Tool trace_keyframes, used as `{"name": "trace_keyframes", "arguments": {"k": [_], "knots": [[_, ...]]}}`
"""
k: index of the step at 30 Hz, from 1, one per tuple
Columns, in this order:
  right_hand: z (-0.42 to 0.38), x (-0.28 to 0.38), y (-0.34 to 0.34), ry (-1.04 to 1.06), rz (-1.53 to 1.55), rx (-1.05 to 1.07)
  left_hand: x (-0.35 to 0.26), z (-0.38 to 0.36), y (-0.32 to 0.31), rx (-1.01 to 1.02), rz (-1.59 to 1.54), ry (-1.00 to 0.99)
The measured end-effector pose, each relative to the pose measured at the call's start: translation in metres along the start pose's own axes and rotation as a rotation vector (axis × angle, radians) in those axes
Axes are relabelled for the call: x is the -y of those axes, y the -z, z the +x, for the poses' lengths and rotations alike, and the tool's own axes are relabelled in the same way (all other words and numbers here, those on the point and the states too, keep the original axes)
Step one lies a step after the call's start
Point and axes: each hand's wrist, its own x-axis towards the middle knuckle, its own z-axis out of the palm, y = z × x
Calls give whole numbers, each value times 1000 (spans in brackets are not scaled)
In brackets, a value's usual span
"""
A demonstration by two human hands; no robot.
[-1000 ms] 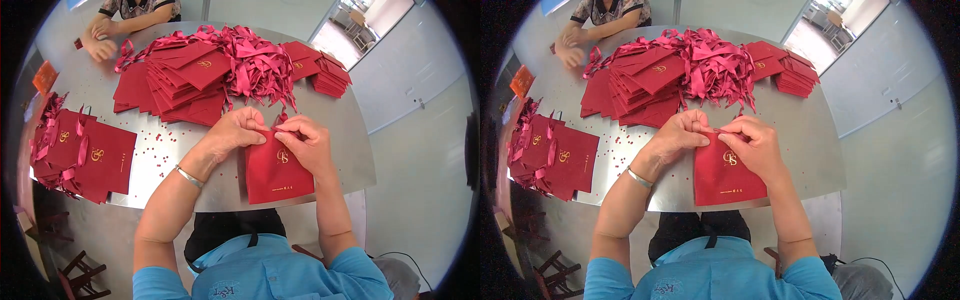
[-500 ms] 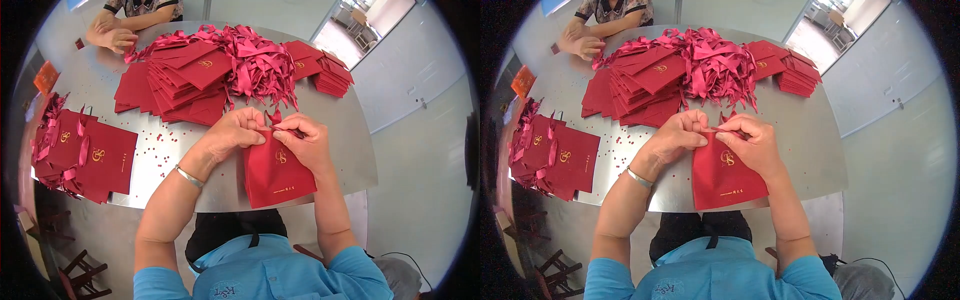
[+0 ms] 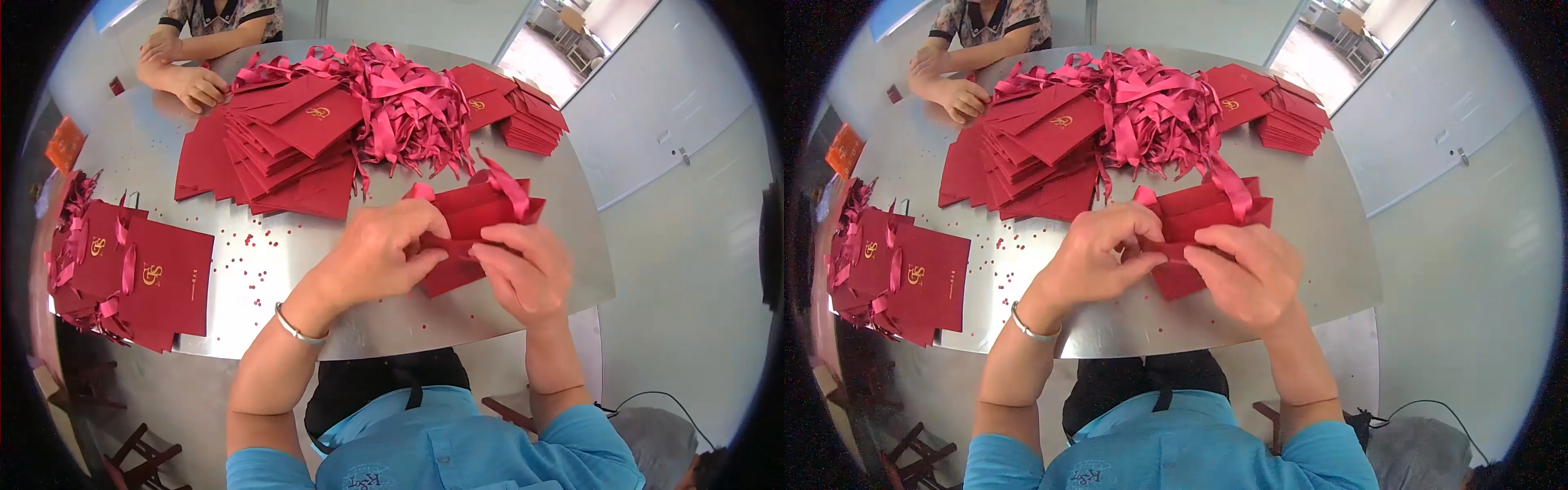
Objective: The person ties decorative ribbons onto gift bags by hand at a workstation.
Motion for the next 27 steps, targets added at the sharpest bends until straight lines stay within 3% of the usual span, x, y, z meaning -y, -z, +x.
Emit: {"name": "trace_keyframes", "arguments": {"k": [2, 3, 15, 27], "knots": [[-1, 7, 10, 30, -54, -8, -2, 2, -5, -103, 133, -336], [0, 12, 16, 52, -97, 20, -3, 1, -8, -148, 195, -409], [-5, 29, 35, 201, -180, 142, 6, -3, -12, -306, 357, -643], [-2, 44, 44, 138, -211, 183, 11, -4, -17, -313, 324, -667]]}}
